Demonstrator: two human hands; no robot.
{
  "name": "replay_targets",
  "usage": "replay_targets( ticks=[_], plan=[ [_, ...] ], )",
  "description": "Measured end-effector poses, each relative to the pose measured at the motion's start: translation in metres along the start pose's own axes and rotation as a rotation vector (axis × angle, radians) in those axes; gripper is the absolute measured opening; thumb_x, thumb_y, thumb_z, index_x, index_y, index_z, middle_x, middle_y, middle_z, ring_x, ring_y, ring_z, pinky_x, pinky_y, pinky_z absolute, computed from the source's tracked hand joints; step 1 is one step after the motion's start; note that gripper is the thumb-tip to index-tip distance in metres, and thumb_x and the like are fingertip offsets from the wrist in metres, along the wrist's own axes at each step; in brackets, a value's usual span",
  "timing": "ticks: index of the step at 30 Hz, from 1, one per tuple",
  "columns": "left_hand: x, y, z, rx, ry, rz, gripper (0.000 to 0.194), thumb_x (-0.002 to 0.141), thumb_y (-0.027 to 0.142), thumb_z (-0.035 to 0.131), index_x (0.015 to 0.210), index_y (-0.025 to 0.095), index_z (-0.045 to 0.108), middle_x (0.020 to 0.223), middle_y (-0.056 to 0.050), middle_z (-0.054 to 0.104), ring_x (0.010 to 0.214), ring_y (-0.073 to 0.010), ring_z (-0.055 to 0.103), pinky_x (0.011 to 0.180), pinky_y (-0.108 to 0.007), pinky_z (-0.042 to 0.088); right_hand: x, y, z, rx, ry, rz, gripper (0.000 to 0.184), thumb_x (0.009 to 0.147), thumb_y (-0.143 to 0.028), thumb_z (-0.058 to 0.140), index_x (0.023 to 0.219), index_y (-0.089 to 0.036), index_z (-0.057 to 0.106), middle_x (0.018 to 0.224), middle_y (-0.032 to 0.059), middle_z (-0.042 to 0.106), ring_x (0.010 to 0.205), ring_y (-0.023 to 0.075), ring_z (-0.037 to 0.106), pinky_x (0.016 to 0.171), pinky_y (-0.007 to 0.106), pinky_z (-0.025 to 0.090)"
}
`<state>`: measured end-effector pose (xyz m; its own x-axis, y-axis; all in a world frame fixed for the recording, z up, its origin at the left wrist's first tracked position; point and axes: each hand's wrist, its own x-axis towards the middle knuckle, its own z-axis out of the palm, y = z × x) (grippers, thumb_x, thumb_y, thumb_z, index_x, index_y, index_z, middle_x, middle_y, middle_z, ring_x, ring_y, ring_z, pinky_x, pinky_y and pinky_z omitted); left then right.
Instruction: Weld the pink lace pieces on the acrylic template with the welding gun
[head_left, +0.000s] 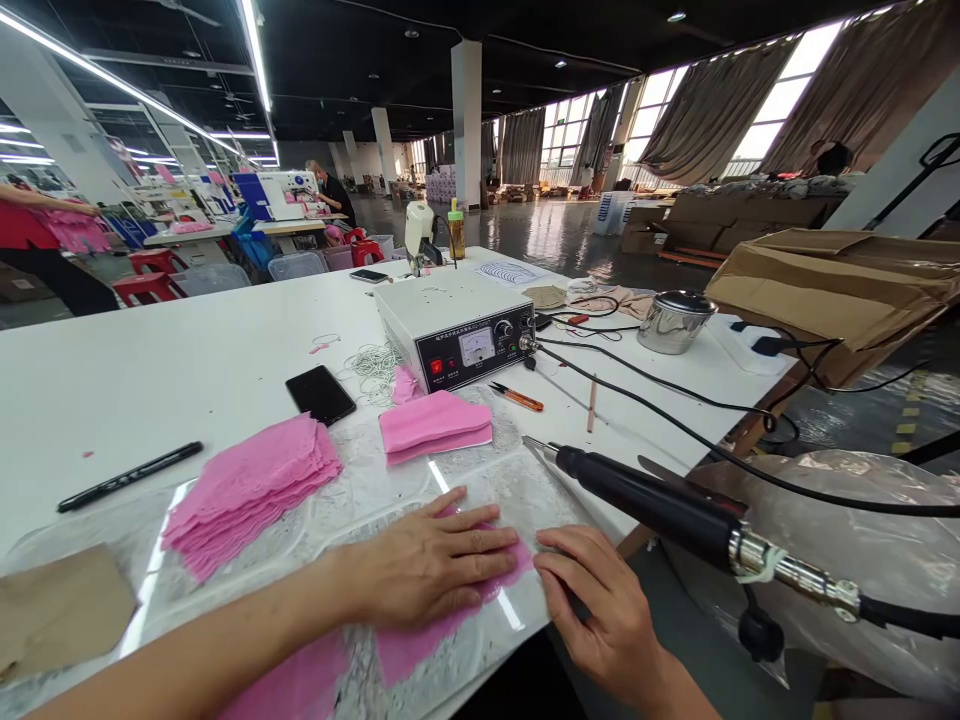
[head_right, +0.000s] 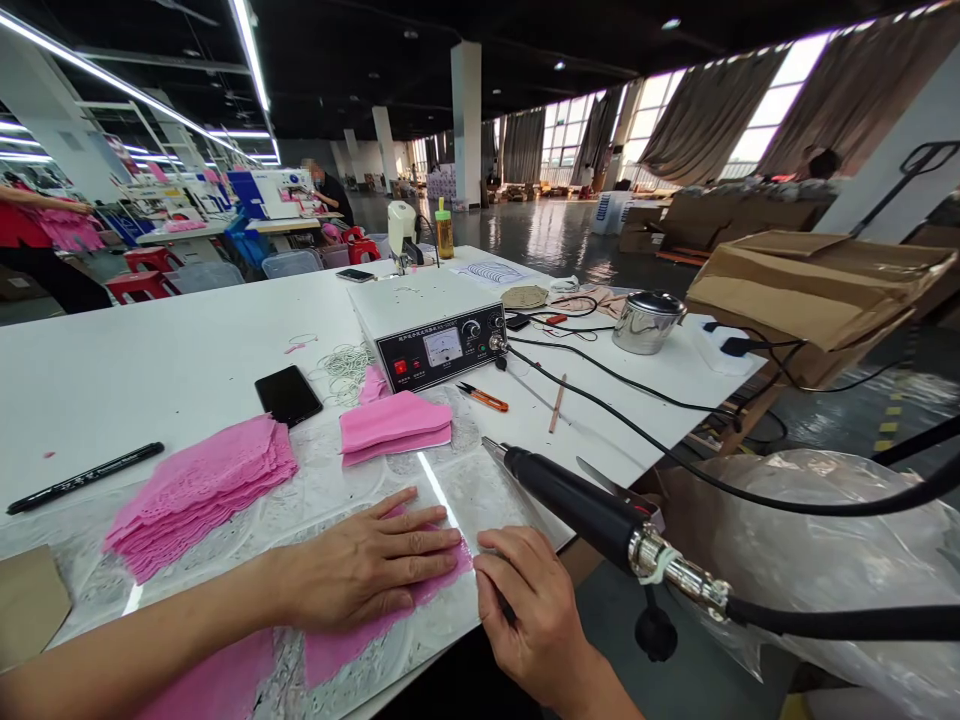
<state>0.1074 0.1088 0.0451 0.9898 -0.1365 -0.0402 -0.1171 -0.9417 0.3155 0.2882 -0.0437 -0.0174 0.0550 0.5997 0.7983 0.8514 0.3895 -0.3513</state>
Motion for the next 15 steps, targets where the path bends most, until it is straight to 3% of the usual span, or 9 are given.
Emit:
replay_targets(
  ticks=[6, 15],
  plan=[
    [0.0003, -0.0032, 0.0002, 0.014, -0.026, 0.025, 0.047, 0.101, 0.037, 0.032, 0.146, 0.025, 0.030, 0.151, -0.001, 0.031, 0.142, -0.0207, 0.020, 0.119, -0.042, 0.001, 0.0005, -0.0007, -0.0019, -0.032, -0.032, -0.029, 0.028, 0.082, -0.005, 0.054, 0.103, -0.019, 0.065, 0.094, 0.0094, 0.065, 0.088, 0.0195, 0.062, 0.074, 0.035, 0.055],
    [-0.0004, -0.0052, 0.0012, 0.051, -0.049, 0.001, 0.049, 0.100, 0.040, 0.033, 0.144, 0.019, 0.034, 0.151, -0.004, 0.031, 0.142, -0.0228, 0.022, 0.119, -0.044, 0.003, -0.0043, 0.0009, -0.0018, -0.005, -0.014, 0.009, 0.020, 0.079, -0.004, 0.056, 0.090, -0.018, 0.064, 0.096, 0.0094, 0.066, 0.091, 0.0202, 0.063, 0.077, 0.035, 0.055]
  ],
)
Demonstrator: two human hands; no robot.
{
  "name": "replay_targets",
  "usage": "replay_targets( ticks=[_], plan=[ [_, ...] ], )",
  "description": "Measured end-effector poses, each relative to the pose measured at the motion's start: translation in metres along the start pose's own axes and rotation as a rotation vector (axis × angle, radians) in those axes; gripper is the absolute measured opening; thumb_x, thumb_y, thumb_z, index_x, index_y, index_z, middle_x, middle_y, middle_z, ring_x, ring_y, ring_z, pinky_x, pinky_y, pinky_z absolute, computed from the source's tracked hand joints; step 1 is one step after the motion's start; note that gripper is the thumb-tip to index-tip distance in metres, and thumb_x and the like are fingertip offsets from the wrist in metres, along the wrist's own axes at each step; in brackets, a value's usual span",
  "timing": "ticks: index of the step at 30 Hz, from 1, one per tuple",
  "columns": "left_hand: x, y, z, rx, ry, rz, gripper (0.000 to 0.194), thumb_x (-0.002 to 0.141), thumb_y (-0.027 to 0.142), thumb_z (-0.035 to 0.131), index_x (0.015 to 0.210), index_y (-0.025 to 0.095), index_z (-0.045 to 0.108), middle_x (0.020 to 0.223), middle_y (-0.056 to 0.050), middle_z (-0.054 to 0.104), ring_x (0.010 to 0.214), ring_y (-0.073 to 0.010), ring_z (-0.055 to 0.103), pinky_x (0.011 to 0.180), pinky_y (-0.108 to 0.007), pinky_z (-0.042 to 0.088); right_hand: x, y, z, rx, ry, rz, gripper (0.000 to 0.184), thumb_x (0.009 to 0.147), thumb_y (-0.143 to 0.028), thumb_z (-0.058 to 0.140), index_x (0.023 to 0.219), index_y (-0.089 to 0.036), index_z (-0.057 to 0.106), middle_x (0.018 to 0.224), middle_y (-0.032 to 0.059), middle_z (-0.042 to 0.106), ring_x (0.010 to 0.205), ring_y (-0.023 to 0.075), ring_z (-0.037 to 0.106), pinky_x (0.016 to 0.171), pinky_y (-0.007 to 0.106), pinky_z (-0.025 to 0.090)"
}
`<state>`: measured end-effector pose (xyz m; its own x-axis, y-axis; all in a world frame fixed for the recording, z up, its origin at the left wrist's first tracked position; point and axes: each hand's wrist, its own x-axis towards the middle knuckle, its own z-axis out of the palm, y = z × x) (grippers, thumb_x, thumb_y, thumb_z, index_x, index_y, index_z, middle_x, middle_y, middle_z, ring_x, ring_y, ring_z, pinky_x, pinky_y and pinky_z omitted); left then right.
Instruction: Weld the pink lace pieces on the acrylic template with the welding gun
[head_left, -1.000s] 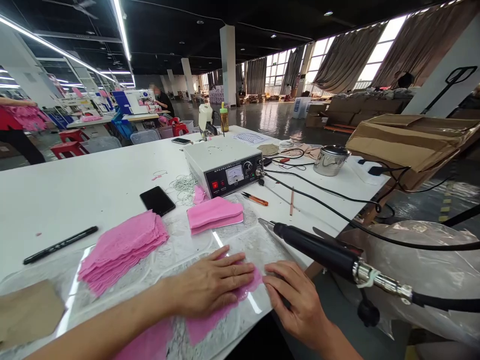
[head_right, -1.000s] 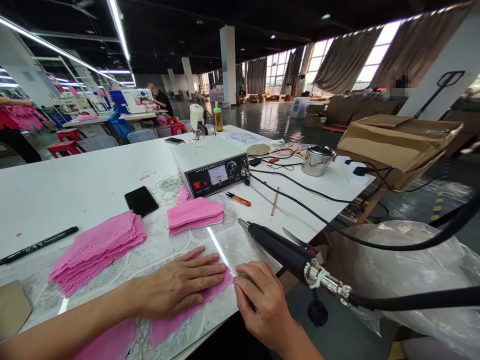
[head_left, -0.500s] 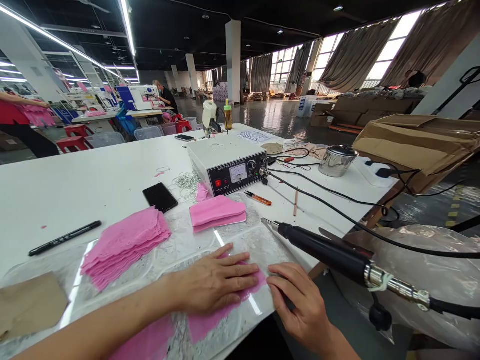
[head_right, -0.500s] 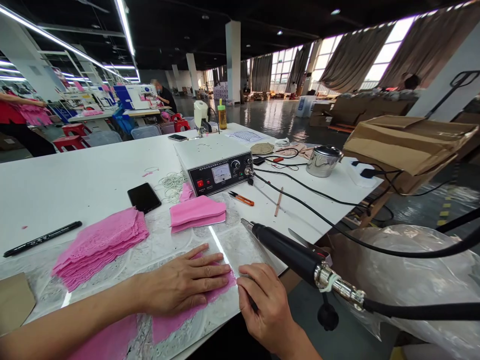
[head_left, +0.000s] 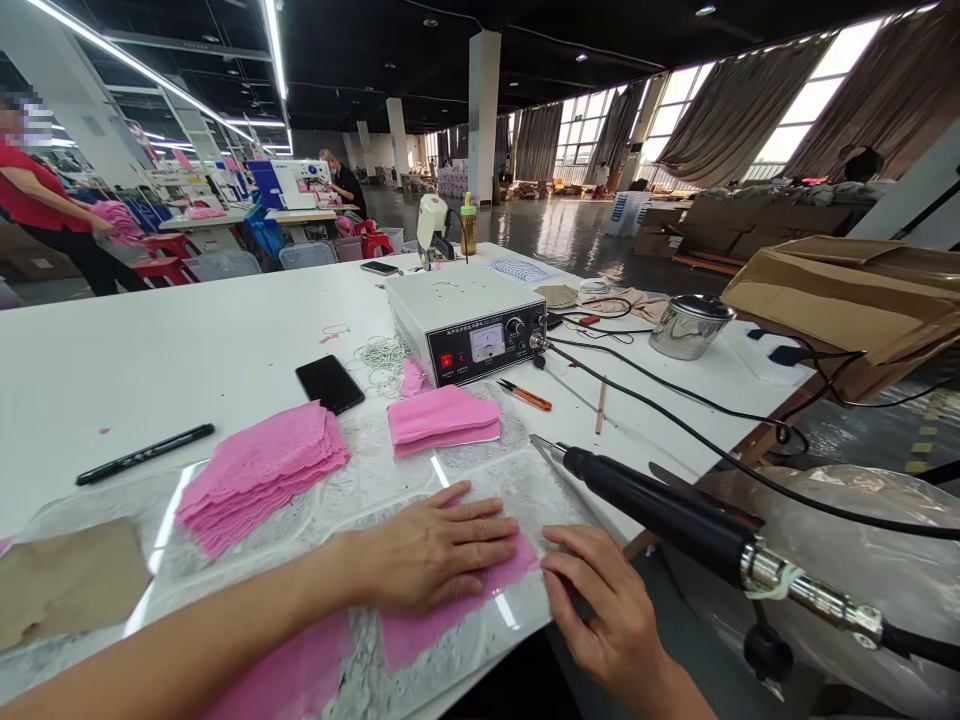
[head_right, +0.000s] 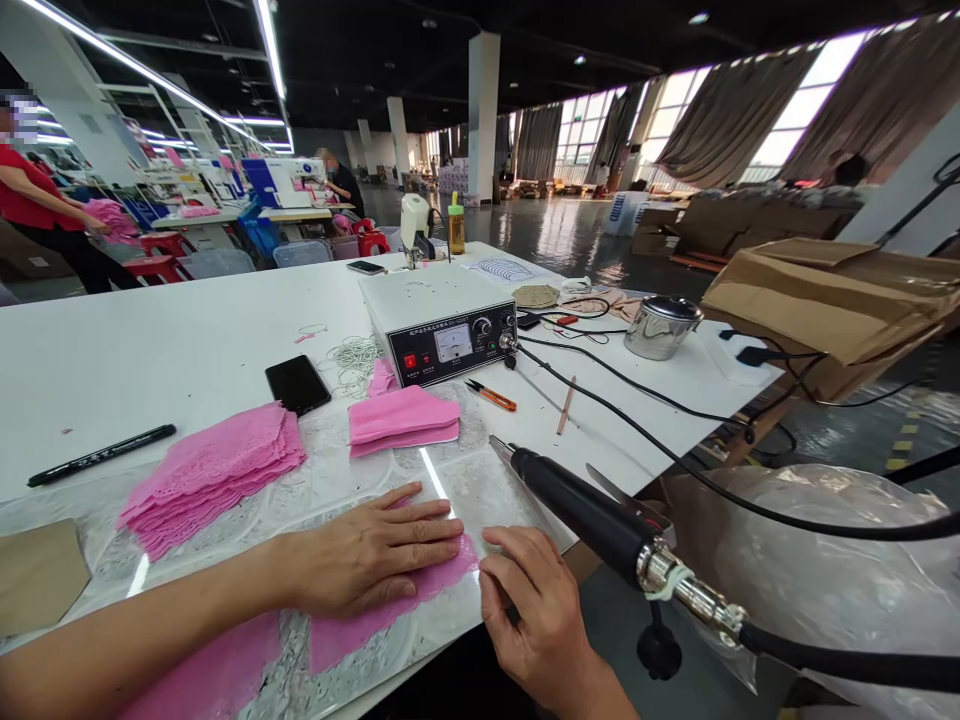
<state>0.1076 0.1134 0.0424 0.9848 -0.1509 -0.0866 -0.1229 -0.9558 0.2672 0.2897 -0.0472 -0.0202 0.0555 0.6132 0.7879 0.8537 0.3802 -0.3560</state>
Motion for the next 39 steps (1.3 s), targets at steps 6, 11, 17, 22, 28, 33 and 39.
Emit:
replay_targets(
  ticks=[6, 11, 17, 22, 28, 33, 39],
  plan=[
    [-0.001, -0.001, 0.004, -0.044, 0.035, 0.003, 0.047, 0.101, 0.039, 0.030, 0.145, 0.022, 0.034, 0.151, -0.003, 0.032, 0.142, -0.0218, 0.021, 0.119, -0.044, 0.002, -0.017, 0.011, -0.011, 0.072, 0.196, 0.539, 0.011, 0.082, -0.026, 0.062, 0.090, -0.020, 0.066, 0.095, 0.0085, 0.071, 0.083, 0.0211, 0.068, 0.070, 0.030, 0.057],
    [-0.001, -0.001, 0.006, -0.048, 0.052, -0.002, 0.045, 0.100, 0.039, 0.031, 0.143, 0.024, 0.037, 0.150, -0.003, 0.034, 0.142, -0.0216, 0.022, 0.119, -0.044, 0.004, -0.008, 0.024, -0.018, 0.367, 0.279, 0.913, 0.054, 0.074, -0.039, 0.071, 0.123, -0.023, 0.056, 0.125, 0.0083, 0.061, 0.110, 0.0277, 0.061, 0.095, 0.043, 0.050],
    [-0.002, -0.001, 0.007, -0.047, 0.047, -0.011, 0.044, 0.101, 0.037, 0.031, 0.143, 0.024, 0.037, 0.151, -0.002, 0.032, 0.142, -0.0200, 0.022, 0.119, -0.043, 0.006, 0.024, 0.018, -0.009, 0.530, 0.485, 0.803, 0.059, 0.079, -0.033, 0.066, 0.134, -0.024, 0.046, 0.132, 0.0083, 0.054, 0.122, 0.0276, 0.050, 0.108, 0.054, 0.033],
    [-0.002, -0.001, 0.007, -0.065, 0.058, -0.011, 0.045, 0.101, 0.038, 0.030, 0.144, 0.024, 0.036, 0.152, -0.001, 0.030, 0.143, -0.0195, 0.020, 0.119, -0.043, 0.005, 0.033, 0.025, -0.001, 0.673, 0.728, 0.828, 0.045, 0.076, -0.034, 0.069, 0.118, -0.029, 0.056, 0.130, 0.0026, 0.052, 0.119, 0.0242, 0.051, 0.104, 0.055, 0.036],
    [-0.002, -0.003, 0.010, -0.067, 0.069, -0.004, 0.045, 0.100, 0.038, 0.031, 0.143, 0.024, 0.037, 0.151, -0.002, 0.032, 0.142, -0.0202, 0.023, 0.119, -0.044, 0.007, 0.057, 0.041, -0.004, 0.789, 1.037, 0.829, 0.028, 0.074, -0.042, 0.064, 0.092, -0.021, 0.063, 0.103, 0.0016, 0.059, 0.095, 0.0151, 0.058, 0.087, 0.033, 0.050],
    [-0.001, -0.003, 0.015, -0.059, 0.089, -0.005, 0.044, 0.100, 0.037, 0.033, 0.141, 0.023, 0.040, 0.150, -0.002, 0.034, 0.142, -0.0211, 0.024, 0.119, -0.045, 0.007, 0.064, 0.021, -0.031, 0.816, 0.972, 0.683, 0.035, 0.064, -0.047, 0.056, 0.082, -0.018, 0.063, 0.085, 0.0031, 0.059, 0.055, 0.0102, 0.047, 0.049, 0.028, 0.046],
    [0.000, -0.002, 0.015, -0.078, 0.136, 0.003, 0.042, 0.098, 0.035, 0.038, 0.138, 0.024, 0.044, 0.148, -0.004, 0.039, 0.139, -0.0224, 0.031, 0.118, -0.045, 0.011, 0.051, -0.007, -0.051, 0.877, 0.603, 0.653, 0.025, 0.066, -0.042, 0.058, 0.076, -0.020, 0.060, 0.072, -0.0001, 0.054, 0.045, 0.0088, 0.041, 0.041, 0.027, 0.039]
  ],
)
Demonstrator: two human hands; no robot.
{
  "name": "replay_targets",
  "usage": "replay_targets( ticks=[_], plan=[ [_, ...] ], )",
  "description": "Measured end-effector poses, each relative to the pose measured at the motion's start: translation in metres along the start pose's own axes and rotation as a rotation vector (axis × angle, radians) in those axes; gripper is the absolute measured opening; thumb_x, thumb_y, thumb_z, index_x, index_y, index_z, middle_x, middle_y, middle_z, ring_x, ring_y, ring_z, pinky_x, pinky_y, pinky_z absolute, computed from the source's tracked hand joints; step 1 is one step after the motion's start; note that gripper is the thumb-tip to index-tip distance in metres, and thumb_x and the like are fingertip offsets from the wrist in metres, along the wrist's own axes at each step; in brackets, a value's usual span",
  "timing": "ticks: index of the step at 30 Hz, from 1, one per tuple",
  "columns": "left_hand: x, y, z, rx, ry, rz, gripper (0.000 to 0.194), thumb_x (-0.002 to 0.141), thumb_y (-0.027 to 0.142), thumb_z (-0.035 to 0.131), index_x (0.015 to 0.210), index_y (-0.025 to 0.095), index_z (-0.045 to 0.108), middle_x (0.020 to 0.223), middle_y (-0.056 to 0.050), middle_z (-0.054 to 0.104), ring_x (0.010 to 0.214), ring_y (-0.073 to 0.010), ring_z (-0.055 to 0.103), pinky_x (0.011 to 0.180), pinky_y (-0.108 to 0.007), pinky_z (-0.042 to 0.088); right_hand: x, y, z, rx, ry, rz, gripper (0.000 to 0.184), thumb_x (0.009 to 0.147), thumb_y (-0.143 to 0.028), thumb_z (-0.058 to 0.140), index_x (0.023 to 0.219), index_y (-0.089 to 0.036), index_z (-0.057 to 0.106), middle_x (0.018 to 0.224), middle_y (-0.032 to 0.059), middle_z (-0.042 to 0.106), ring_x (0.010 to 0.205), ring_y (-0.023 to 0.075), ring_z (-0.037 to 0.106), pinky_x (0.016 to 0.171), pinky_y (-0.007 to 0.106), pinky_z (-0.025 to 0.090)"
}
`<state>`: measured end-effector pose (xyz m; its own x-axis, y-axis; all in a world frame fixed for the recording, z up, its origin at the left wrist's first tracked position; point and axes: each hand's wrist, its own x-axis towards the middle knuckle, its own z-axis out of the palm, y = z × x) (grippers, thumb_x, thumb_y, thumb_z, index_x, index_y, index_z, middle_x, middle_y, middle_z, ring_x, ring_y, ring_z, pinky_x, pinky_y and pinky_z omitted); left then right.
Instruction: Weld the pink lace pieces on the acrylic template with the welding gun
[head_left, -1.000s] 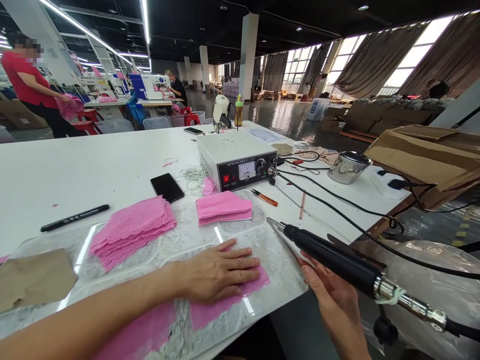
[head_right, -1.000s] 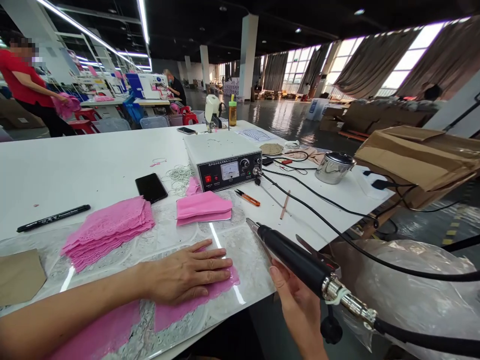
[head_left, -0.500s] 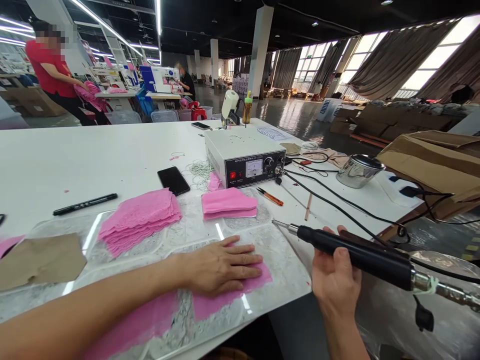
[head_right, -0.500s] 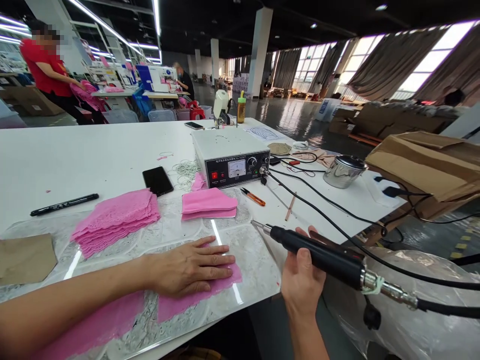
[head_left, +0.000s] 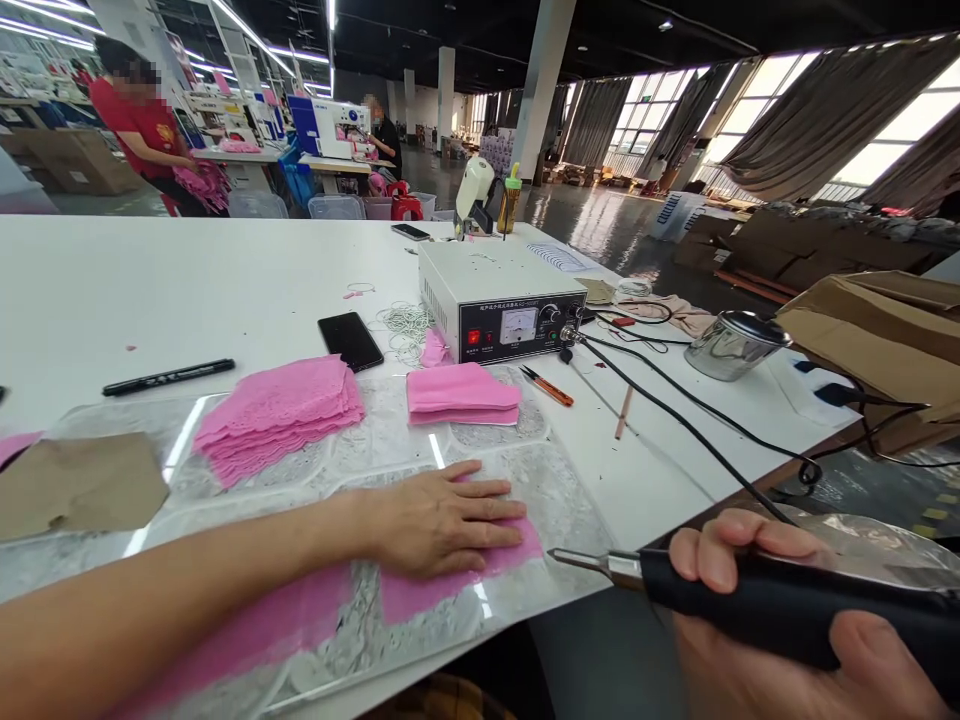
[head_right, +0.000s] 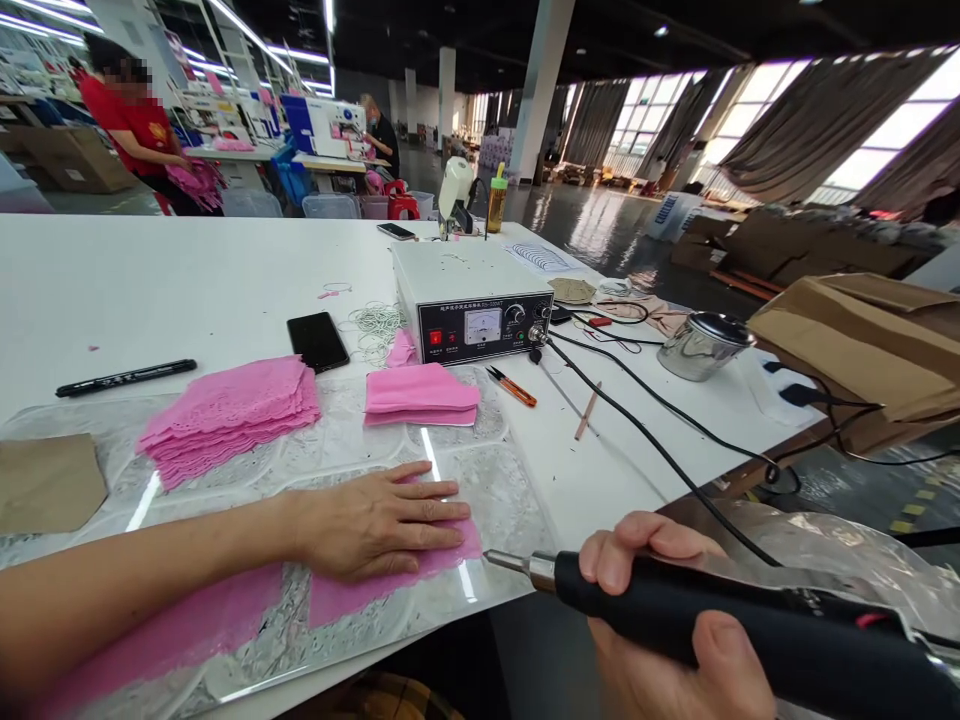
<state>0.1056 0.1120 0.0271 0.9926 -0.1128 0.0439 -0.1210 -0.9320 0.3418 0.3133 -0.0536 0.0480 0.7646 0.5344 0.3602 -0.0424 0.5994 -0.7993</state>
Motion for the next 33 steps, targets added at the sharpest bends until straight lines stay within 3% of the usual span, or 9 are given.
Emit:
replay_targets(
  ticks=[10, 18, 33],
  plan=[
    [0.000, 0.001, 0.001, 0.013, -0.011, -0.014, 0.041, 0.099, 0.035, 0.036, 0.138, 0.026, 0.043, 0.148, -0.002, 0.038, 0.140, -0.0211, 0.029, 0.118, -0.043, 0.009, 0.002, 0.012, 0.007, -0.004, -0.052, -0.028, 0.019, 0.067, -0.036, 0.054, 0.073, -0.019, 0.058, 0.067, -0.0005, 0.054, 0.044, 0.0104, 0.046, 0.041, 0.027, 0.037],
    [0.000, 0.001, 0.000, 0.022, -0.040, -0.016, 0.043, 0.099, 0.036, 0.034, 0.139, 0.024, 0.042, 0.150, -0.002, 0.036, 0.141, -0.0210, 0.026, 0.119, -0.042, 0.006, 0.004, 0.010, 0.011, -0.031, -0.023, -0.001, 0.018, 0.067, -0.035, 0.054, 0.070, -0.018, 0.057, 0.064, -0.0009, 0.051, 0.042, 0.0101, 0.046, 0.040, 0.027, 0.039],
    [0.000, 0.001, 0.001, -0.023, 0.025, 0.001, 0.042, 0.097, 0.033, 0.041, 0.138, 0.025, 0.044, 0.146, -0.005, 0.042, 0.139, -0.0232, 0.032, 0.118, -0.047, 0.013, 0.002, 0.009, 0.012, -0.035, -0.057, -0.022, 0.015, 0.067, -0.033, 0.058, 0.067, -0.018, 0.057, 0.064, 0.0000, 0.056, 0.043, 0.0103, 0.049, 0.040, 0.028, 0.043]
  ],
)
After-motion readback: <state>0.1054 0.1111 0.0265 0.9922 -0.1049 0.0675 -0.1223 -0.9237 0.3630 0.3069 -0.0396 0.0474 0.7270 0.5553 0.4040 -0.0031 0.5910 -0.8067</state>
